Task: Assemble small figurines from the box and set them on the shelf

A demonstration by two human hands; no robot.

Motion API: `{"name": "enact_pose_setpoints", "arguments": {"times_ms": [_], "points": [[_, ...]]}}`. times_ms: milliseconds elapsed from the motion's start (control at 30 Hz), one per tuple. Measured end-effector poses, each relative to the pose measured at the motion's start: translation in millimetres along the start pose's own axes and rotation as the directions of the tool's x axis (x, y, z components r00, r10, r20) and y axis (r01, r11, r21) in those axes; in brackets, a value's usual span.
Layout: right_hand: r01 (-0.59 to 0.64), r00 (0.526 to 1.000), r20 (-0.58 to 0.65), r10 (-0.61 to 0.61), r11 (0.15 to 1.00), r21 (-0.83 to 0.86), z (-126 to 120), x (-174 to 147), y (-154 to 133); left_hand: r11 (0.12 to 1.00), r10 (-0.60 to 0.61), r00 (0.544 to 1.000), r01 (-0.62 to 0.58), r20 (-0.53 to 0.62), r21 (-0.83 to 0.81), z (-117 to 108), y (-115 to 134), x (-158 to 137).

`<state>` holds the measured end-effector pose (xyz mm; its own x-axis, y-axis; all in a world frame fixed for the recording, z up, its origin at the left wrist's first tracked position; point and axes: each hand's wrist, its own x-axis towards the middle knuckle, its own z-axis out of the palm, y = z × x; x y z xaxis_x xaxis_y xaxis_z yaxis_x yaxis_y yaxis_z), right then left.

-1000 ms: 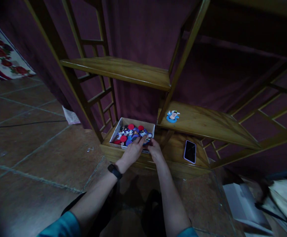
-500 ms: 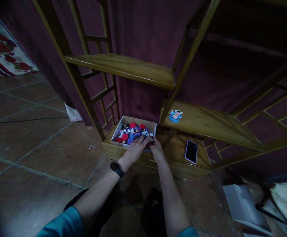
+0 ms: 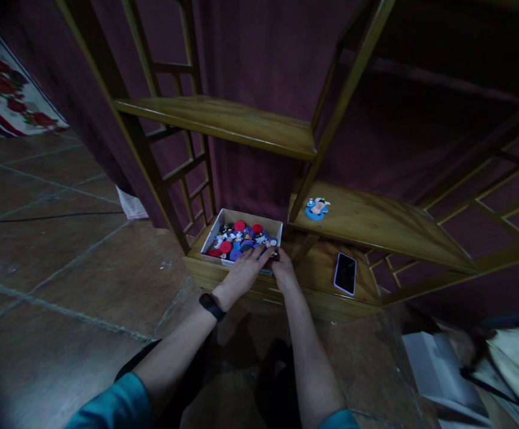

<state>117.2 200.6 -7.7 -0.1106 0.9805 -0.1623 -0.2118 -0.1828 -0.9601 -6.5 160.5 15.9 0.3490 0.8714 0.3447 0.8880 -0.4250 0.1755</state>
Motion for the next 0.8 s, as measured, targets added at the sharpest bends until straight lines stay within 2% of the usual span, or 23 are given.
{"name": "enact_pose_setpoints", "arguments": {"times_ms": [800], "points": [[0.022, 0.999, -0.024, -0.022, 0.999, -0.024, 0.9, 0.9, -0.4, 0.999, 0.038, 0.999, -0.037, 0.003, -0.031, -4.9, 0.0, 1.0]]}}
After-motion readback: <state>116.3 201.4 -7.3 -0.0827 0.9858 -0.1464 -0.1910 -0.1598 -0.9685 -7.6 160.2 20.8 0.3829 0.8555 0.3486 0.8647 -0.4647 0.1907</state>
